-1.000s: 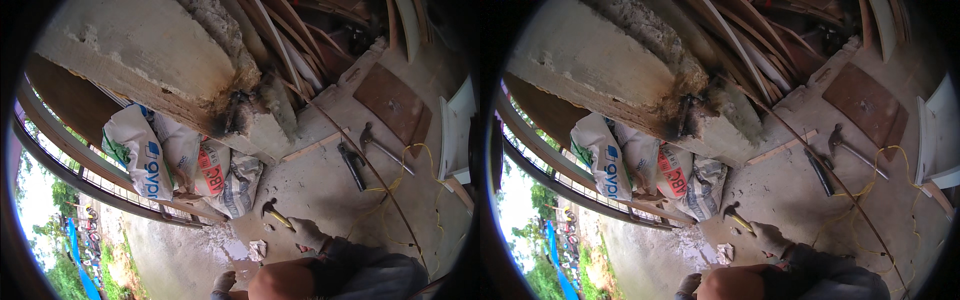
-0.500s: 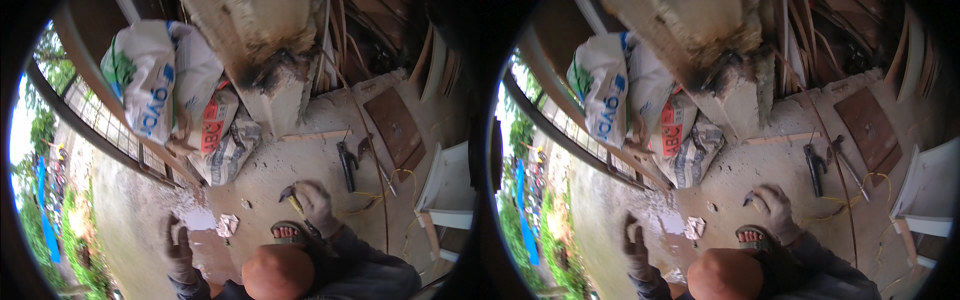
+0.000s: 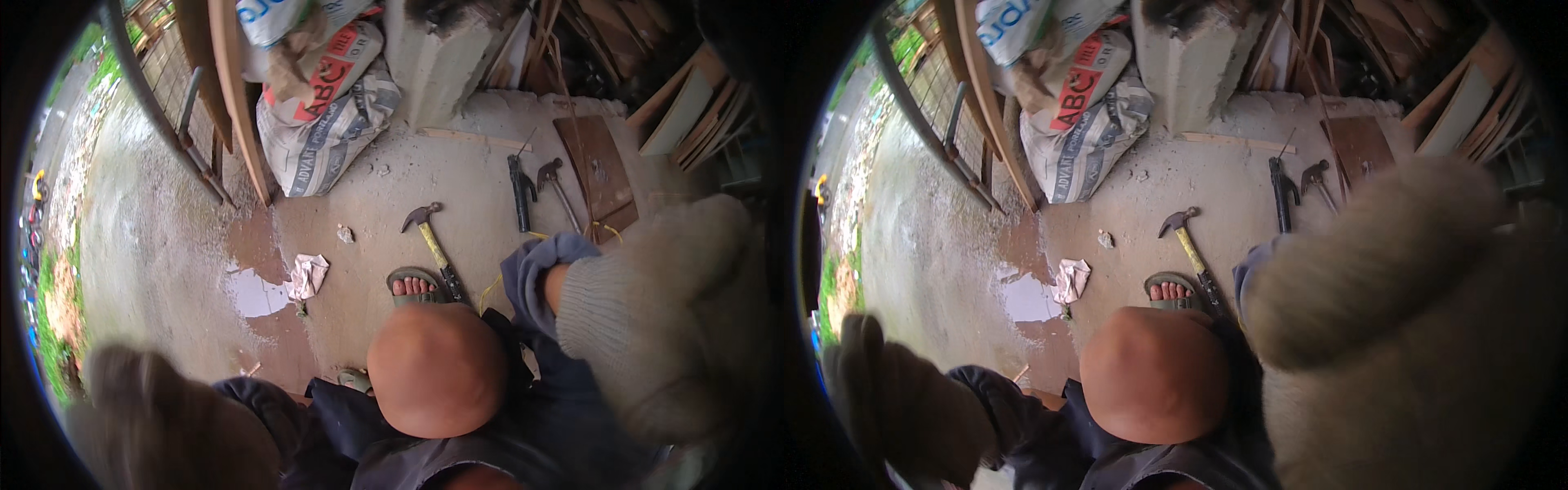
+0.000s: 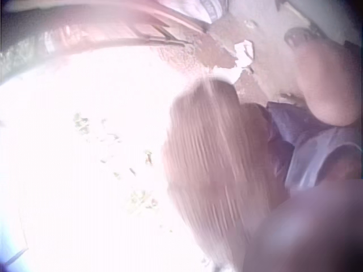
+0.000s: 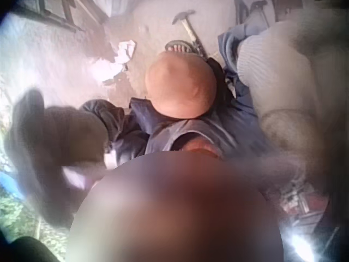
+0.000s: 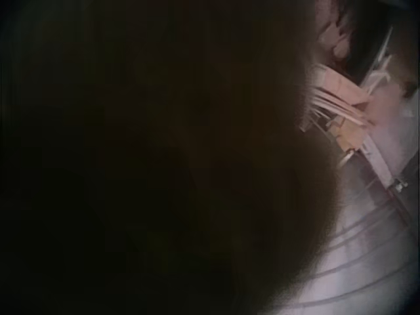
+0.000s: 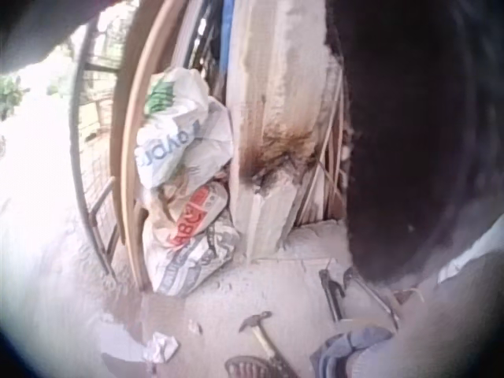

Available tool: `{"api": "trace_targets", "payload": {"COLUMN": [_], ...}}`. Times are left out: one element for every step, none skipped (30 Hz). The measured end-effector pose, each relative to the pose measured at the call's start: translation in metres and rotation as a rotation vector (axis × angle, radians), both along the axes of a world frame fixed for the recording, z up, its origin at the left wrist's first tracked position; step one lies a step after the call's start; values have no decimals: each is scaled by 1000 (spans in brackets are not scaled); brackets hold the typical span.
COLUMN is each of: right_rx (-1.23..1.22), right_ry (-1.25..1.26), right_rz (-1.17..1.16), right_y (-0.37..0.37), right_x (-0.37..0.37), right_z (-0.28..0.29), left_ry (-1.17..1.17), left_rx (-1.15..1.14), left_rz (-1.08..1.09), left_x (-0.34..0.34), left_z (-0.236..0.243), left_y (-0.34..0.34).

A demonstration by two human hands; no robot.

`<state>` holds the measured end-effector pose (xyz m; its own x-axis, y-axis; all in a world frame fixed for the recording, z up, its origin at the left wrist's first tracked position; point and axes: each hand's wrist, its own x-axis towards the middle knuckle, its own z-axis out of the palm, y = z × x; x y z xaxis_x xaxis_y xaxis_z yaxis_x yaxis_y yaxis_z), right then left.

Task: The person welds a metal rod into a hole in a concrete pillar using a welding tool and then strikes the connection with a hammer.

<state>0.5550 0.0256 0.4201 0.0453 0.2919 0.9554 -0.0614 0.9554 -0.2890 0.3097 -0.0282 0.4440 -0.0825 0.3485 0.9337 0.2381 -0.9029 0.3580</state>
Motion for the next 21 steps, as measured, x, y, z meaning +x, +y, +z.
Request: {"api": "trace_targets", "payload": {"right_rx": [-15,-34,-97,-205,-371,-473,-725,-993,-611,-361,-248,-223,-186,-139,-99,-61,-28,10,38,74,91], "right_ry": [-10,-29,-63,-101,-159,-189,-317,-608,-728,-862,-850,-881,-972,-1046,-1089,-1143,-1173,-1183,-1198,-1204,-1222], "right_rz": [-21,-40,-73,-101,-102,-61,-18,27,32,-35,92,192,223,257,302,339,379,415,441,460,480], "right_y": [-9,-17,-21,-19,-9,10,26,43,52,60,63,56,46,36,28,21,15,-1,-9,-17,-24], "right_x": [-7,-13,-24,-35,-49,-64,-81,-93,-113,-137,-155,-165,-173,-180,-194,-208,-223,-228,-242,-252,-261], "right_z": [-6,-12,-21,-31,-42,-51,-56,-54,-52,-48,-40,-27,-12,5,14,23,27,33,36,37,38], "left_ry": [-32,-70,-105,-149,-253,-294,-297,-215,-49,8,220,272,342,501,626,685,1000,910,896,929,942], "left_rx": [-55,-140,-323,-463,-553,-675,-786,-941,-965,-1067,-1009,-1109,-1174,-1208,-1378,-1337,-1530,-1459,-1474,-1492,-1509], "left_rz": [22,56,80,206,199,183,196,326,508,592,770,796,819,809,806,856,751,767,729,684,637], "left_x": [-7,-15,-23,-36,-52,-69,-95,-124,-155,-178,-196,-212,-218,-226,-231,-232,-238,-233,-232,-233,-231], "left_z": [-7,-17,-30,-47,-67,-90,-114,-135,-157,-179,-204,-226,-248,-265,-281,-294,-305,-309,-315,-317,-316], "left_y": [-7,-15,-19,-21,-21,-18,-12,-14,-12,-23,-20,-22,-18,-14,-10,-17,1,-16,-15,-17,-20]}}
